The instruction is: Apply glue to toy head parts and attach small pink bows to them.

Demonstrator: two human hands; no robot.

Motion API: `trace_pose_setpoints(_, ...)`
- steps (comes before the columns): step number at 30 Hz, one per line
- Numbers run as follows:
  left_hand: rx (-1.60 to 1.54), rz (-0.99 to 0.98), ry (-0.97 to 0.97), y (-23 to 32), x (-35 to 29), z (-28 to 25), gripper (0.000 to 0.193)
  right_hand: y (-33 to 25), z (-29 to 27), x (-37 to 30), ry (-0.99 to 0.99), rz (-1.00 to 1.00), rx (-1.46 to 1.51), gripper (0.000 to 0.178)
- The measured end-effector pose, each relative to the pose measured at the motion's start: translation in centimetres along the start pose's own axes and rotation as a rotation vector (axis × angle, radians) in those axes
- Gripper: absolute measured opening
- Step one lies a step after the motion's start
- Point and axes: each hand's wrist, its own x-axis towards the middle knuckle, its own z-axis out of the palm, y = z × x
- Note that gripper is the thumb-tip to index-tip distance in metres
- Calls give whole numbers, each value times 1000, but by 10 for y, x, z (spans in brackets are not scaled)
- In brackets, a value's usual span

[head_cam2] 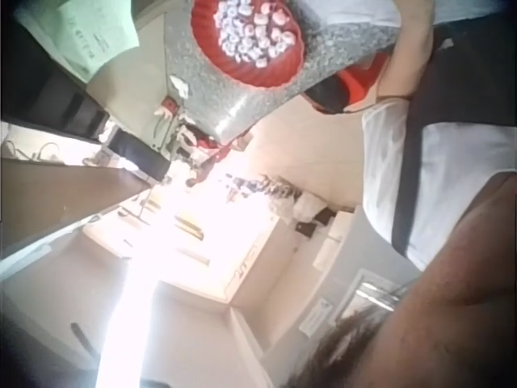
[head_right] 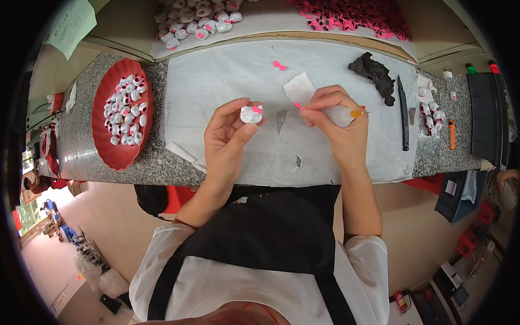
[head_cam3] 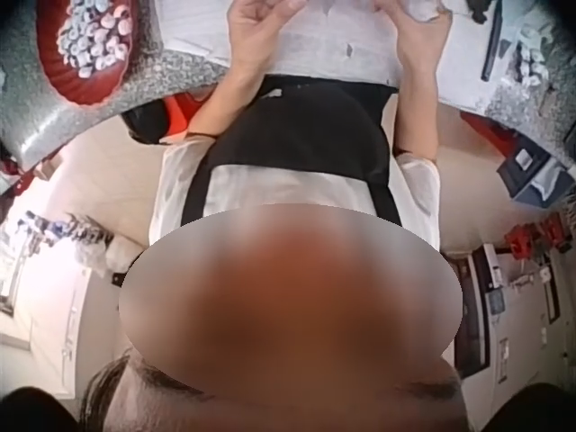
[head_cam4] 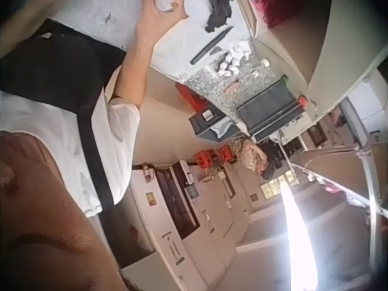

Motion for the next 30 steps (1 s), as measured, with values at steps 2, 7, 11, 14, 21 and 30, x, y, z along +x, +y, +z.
trace_pose_setpoints(2,20,8,2,0,0,0,35,0,4,-9,-9,27,65,10)
trace_pose_setpoints(7,209,58,-69,-1,-2,6,34,-5,16,-27,-7,161,222,10)
trace_pose_setpoints(11,334,142,-101,-4,-2,6,31,-6,16,-28,-56,202,204,10)
trace_pose_setpoints(14,421,224,-89,-7,-3,7,28,-7,18,-29,-60,202,202,10)
trace_pose_setpoints(21,527,299,-84,-8,-2,6,28,-1,24,-25,-73,238,256,10)
trace_pose_setpoints(30,429,262,-130,-5,-3,4,28,0,26,-26,-47,215,234,10)
